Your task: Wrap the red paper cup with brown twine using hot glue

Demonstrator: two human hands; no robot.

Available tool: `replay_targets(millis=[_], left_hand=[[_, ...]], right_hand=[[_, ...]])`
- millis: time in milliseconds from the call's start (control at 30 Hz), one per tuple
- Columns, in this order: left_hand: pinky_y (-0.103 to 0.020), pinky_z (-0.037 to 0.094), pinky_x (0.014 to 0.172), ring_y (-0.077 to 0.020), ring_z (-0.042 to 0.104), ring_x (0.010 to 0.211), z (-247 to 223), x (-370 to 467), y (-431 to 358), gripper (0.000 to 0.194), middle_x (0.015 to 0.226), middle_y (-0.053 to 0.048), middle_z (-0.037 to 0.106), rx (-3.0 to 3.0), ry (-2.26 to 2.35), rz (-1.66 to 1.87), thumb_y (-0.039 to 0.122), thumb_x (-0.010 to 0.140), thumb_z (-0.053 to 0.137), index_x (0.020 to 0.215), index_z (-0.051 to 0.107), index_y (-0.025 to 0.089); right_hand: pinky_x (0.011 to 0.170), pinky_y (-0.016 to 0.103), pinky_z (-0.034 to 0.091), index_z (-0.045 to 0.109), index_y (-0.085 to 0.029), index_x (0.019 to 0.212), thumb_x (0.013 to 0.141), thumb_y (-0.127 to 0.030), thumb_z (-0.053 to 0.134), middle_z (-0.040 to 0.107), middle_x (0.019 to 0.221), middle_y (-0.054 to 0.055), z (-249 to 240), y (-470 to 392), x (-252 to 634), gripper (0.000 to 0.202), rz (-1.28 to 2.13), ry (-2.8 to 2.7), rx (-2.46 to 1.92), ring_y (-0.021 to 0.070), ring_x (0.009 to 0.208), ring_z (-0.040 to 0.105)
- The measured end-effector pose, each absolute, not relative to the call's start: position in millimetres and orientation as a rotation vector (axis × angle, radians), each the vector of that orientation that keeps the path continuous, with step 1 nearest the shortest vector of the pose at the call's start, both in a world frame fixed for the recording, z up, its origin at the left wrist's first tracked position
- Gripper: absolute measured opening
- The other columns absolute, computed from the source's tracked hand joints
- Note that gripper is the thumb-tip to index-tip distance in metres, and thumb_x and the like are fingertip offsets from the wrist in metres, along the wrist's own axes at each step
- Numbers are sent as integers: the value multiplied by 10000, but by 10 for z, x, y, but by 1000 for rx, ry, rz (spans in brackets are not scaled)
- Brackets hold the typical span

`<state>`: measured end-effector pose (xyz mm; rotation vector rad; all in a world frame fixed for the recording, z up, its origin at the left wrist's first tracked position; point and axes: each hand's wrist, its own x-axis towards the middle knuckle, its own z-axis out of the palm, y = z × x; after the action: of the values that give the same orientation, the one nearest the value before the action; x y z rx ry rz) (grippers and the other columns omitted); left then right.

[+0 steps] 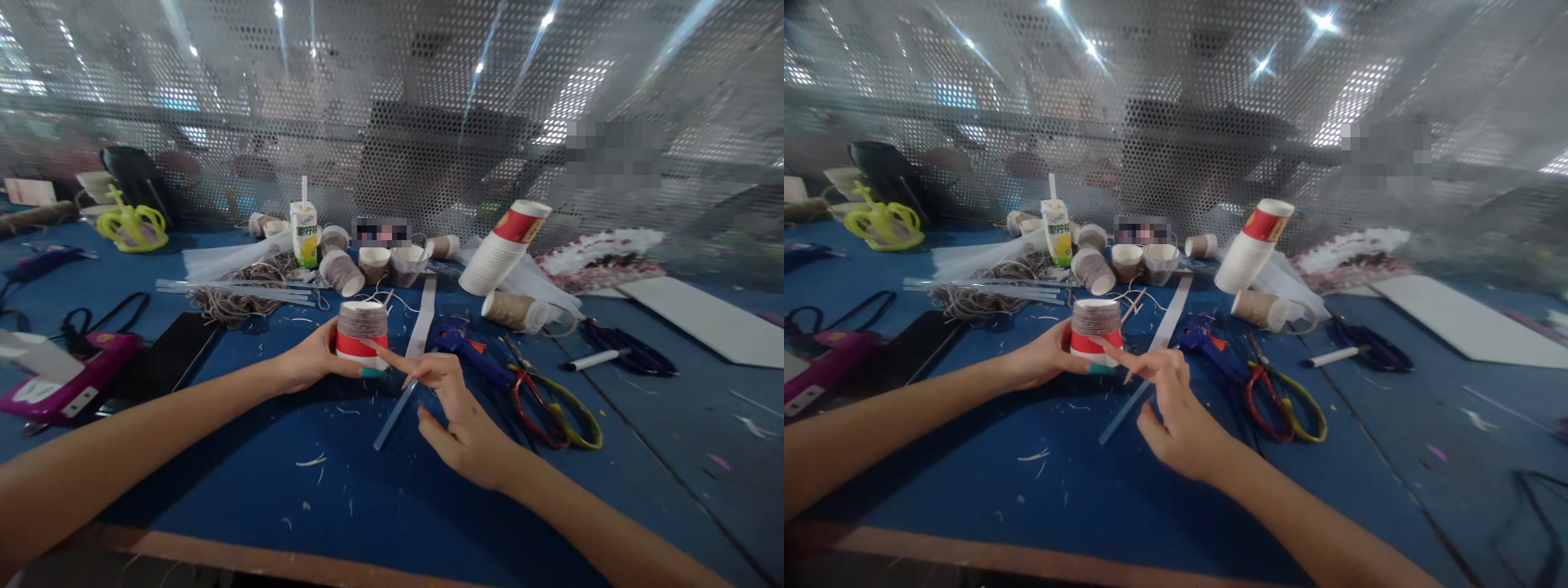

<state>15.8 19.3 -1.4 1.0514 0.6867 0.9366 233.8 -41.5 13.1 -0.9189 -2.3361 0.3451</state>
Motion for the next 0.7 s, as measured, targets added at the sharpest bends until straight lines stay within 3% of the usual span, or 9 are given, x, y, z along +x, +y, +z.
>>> replay_targets(millis=[167, 333, 600, 700], left_hand=[[-425, 441, 964, -231, 650, 957, -20, 147, 207, 663, 1016, -91, 703, 1030, 666, 927, 78, 409, 875, 1020, 622, 129], [-388, 460, 931, -211, 655, 936, -39, 108, 243, 650, 1012, -85, 706, 1028, 602, 888, 66, 449, 858, 1051, 623, 131], [-365, 463, 905, -209, 649, 955, -45, 71, 254, 622, 1045, -90, 703, 1083, 496, 823, 94, 522, 837, 1104, 623, 142], [-374, 455, 923, -215, 650, 968, -31, 76, 244, 592, 1059, -94, 704, 1096, 457, 815, 87, 538, 818, 1097, 632, 140]], right_hand=[[877, 509, 469, 313, -292, 1079, 757, 20, 396, 535, 1172, 91, 135, -425, 2356, 456, 470, -2275, -955, 238, 985, 551], [924, 552, 448, 341, -288, 1023, 777, 0, 419, 583, 1202, 102, 143, -405, 2375, 386, 573, -2174, -973, 283, 1136, 556], [957, 492, 457, 374, -278, 984, 826, -15, 419, 605, 1221, 98, 194, -384, 2377, 311, 722, -2008, -900, 264, 1277, 527], [906, 469, 472, 387, -272, 954, 846, -32, 425, 652, 1188, 100, 202, -382, 2388, 266, 729, -1954, -920, 263, 1220, 573]])
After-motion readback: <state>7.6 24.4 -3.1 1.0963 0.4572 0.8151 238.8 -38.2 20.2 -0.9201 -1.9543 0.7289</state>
